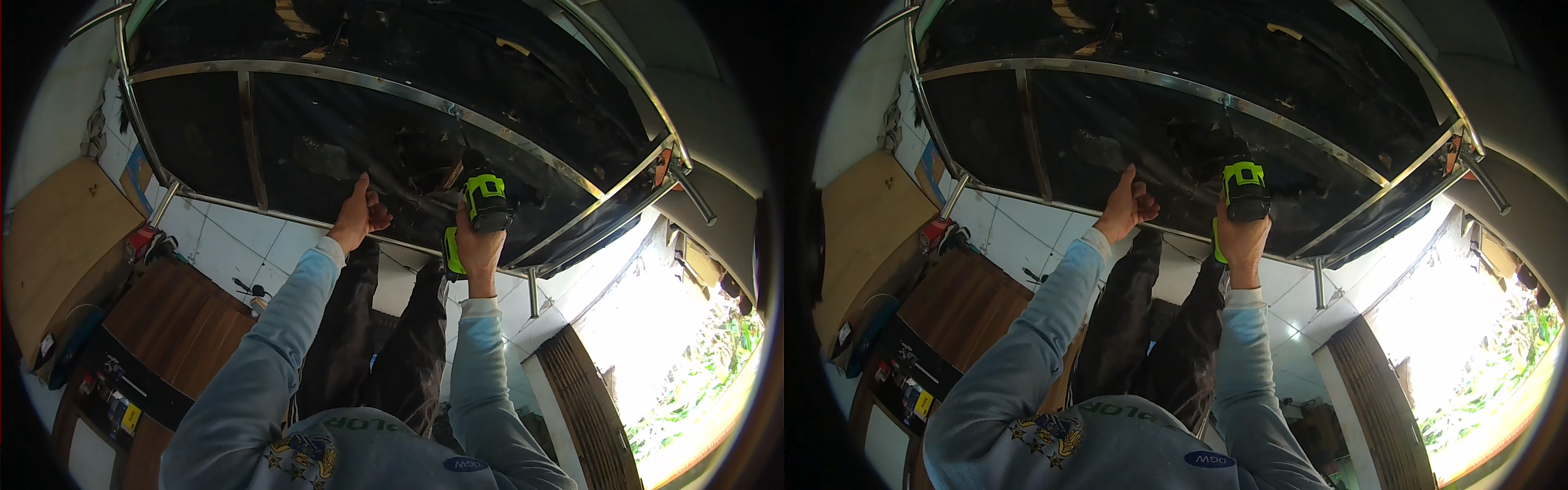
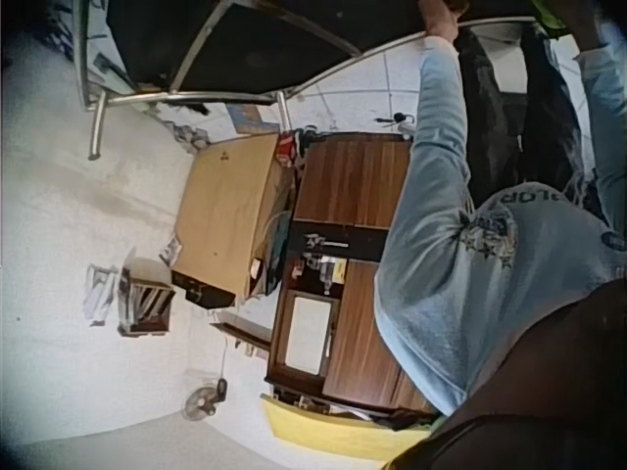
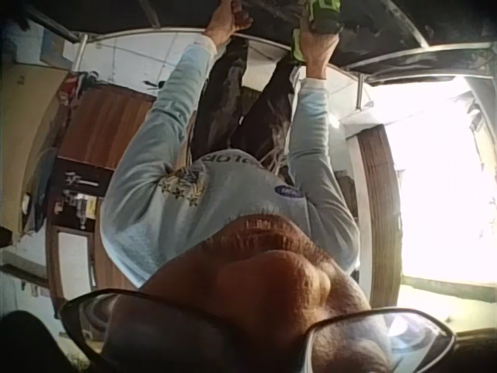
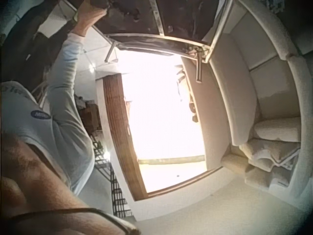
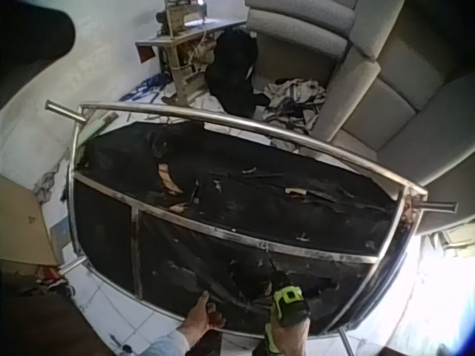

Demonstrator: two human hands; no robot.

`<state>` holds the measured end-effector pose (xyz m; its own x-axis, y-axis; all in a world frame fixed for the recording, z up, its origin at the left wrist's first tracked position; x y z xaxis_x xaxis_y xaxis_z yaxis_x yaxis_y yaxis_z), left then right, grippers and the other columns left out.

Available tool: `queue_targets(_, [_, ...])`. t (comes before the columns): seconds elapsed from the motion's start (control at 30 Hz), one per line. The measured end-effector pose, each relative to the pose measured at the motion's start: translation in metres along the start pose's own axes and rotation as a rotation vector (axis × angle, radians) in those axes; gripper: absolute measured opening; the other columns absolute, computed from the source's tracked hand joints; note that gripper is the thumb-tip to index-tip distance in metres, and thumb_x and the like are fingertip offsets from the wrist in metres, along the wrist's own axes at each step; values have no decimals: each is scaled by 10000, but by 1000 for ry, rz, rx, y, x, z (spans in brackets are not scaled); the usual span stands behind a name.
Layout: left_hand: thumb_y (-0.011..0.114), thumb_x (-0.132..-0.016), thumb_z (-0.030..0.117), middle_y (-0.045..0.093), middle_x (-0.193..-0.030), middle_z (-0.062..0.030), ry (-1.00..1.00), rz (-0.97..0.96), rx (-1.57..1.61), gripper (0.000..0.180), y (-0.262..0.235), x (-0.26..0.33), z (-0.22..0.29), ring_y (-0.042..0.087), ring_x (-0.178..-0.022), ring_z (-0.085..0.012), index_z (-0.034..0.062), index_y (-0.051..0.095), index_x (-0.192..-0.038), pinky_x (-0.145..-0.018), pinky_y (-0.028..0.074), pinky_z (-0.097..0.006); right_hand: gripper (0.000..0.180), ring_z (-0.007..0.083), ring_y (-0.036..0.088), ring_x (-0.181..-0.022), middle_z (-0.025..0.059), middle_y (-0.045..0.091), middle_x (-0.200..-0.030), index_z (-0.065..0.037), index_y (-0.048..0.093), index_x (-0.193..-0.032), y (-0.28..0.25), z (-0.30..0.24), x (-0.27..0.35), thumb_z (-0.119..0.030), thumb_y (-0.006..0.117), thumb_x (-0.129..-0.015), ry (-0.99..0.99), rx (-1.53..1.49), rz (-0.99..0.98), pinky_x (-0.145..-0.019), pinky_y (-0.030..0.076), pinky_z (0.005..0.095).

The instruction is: The person uses a cordless drill to remove screws from a metal furniture frame lying on the floor. After detaching the frame, they lift it and move it to another area, then return to lift the black fabric cushion.

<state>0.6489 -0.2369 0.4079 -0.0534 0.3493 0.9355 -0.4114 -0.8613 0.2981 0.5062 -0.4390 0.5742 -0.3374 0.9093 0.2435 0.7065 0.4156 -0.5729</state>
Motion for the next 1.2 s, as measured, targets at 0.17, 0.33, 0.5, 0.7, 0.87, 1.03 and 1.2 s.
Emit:
queue_targets(0.17, [430, -1038, 486, 477, -647, -5, 26, -15, -17, 440, 11, -5, -3, 555, -604, -191, 141, 517, -779, -664, 552, -373, 284, 313, 738, -946, 179, 747, -1023, 18, 699, -1093, 0, 3, 2, -162, 733, -876, -8, 36, -42, -821, 562, 388])
queue_targets(0.33, [444, -1038, 371, 473, -682, 20, 44, 45, -112, 315, 10, -6, -2, 415, -561, -123, 107, 613, -998, -640, 492, -339, 278, 322, 738, -934, 178, 747, -1013, 19, 701, -1076, 3, 3, 0, -167, 732, -872, -6, 37, -23, -811, 566, 392])
queue_targets(0.5, [487, -1034, 373, 512, -761, 50, 33, -25, -102, 328, 31, -1, 0, 405, -573, -72, 117, 649, -1159, -560, 389, -266, 233, 338, 743, -879, 178, 750, -948, 7, 719, -1021, 3, -3, -1, -131, 741, -835, -74, 30, 2, -782, 579, 399])
queue_targets(0.7, [539, -1028, 481, 599, -885, 47, 44, -189, -18, 423, 120, -13, 24, 444, -645, -44, 118, 644, -1218, -520, 287, -213, 287, 330, 733, -943, 176, 740, -1015, 18, 691, -1101, 8, 4, 4, -173, 721, -888, -25, 84, -61, -817, 564, 408])
queue_targets(0.87, [581, -1012, 482, 668, -974, 24, 60, -344, 44, 414, 178, -30, 49, 448, -652, -42, 118, 661, -1192, -519, 286, -217, 276, 330, 732, -940, 173, 739, -1011, 14, 690, -1093, 8, 3, 5, -170, 721, -890, 2, 64, -47, -810, 563, 408])
queue_targets(1.03, [653, -984, 418, 688, -937, 15, 73, -359, 94, 323, 190, -38, 51, 442, -598, -43, 115, 705, -1083, -509, 296, -225, 276, 332, 729, -938, 175, 736, -1012, 12, 689, -1093, 10, 6, 5, -173, 722, -891, 27, 60, -45, -807, 560, 410])
queue_targets(1.2, [617, -1008, 335, 675, -871, 13, 113, -292, 99, 244, 190, -37, 56, 425, -516, -61, 105, 696, -995, -461, 277, -240, 273, 337, 729, -938, 181, 731, -1014, 8, 689, -1096, 11, -1, 7, -168, 718, -889, -57, 121, -56, -808, 562, 411])
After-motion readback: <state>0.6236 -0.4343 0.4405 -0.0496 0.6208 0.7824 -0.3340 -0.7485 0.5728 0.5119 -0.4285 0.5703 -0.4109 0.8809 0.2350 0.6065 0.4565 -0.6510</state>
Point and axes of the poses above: each hand's wrist, its own x-axis away from the middle knuckle, its own y-axis out of the palm, z = x × y, the point moved 9 cm from there along -x, towards the middle knuckle
